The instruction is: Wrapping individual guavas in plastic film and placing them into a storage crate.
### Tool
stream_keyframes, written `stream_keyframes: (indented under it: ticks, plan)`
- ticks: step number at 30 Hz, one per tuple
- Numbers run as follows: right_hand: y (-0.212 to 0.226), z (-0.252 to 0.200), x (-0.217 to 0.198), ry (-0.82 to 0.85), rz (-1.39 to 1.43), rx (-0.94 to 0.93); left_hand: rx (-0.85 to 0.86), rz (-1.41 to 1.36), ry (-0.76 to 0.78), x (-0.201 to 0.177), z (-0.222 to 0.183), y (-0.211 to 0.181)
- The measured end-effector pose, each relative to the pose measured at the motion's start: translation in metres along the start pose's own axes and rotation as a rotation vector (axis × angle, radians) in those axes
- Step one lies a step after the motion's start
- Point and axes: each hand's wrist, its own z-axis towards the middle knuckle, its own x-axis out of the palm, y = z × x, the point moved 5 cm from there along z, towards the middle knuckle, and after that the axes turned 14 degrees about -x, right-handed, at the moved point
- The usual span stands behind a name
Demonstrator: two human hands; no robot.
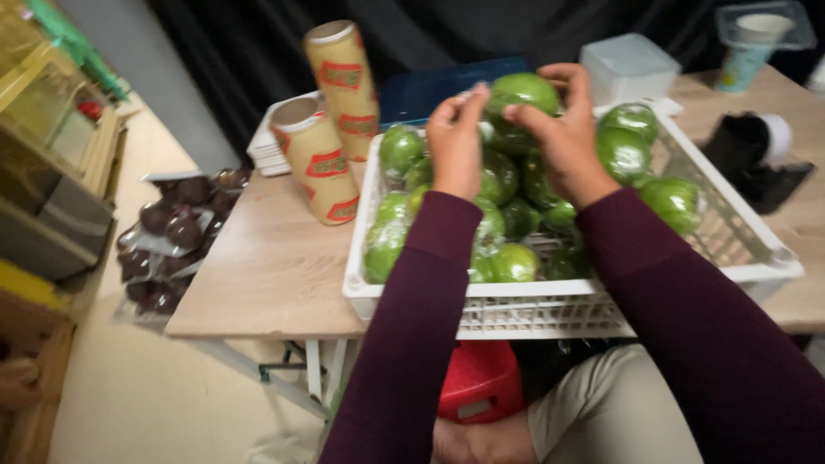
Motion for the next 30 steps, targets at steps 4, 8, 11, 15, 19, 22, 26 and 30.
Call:
stream_keyframes:
  ticks: [4, 8, 11, 15, 19, 22, 26, 30]
  plan:
    - [-0.001, 0.002, -0.001, 0.032, -0.145, -0.159, -0.013, -0.020, -0.001, -0.003, 0.013, 0.014]
    - [-0.018, 0.003, -0.008, 0.054, -0.117, -0.073, 0.127, 0.196, -0.015, 0.002, -0.005, -0.004]
    - [-0.047, 0.008, -0.021, -0.056, 0.094, 0.063, 0.197, 0.542, -0.058, 0.010, -0.022, -0.017]
    - [-0.051, 0.009, -0.032, -0.208, 0.212, 0.269, 0.200, 0.601, 0.137, 0.020, -0.025, -0.007]
    - [-0.029, 0.004, -0.022, -0.153, 0.222, 0.370, 0.171, 0.637, 0.085, 0.021, -0.029, -0.012]
    - [-0.030, 0.004, -0.021, -0.095, 0.202, 0.306, 0.149, 0.589, 0.059, 0.020, -0.037, -0.023]
    - [-0.035, 0.006, -0.025, -0.113, 0.154, 0.289, 0.124, 0.556, 0.088, 0.022, -0.035, -0.019]
    - [-0.048, 0.012, -0.039, -0.232, 0.134, 0.065, 0.122, 0.321, 0.246, 0.028, -0.024, -0.003]
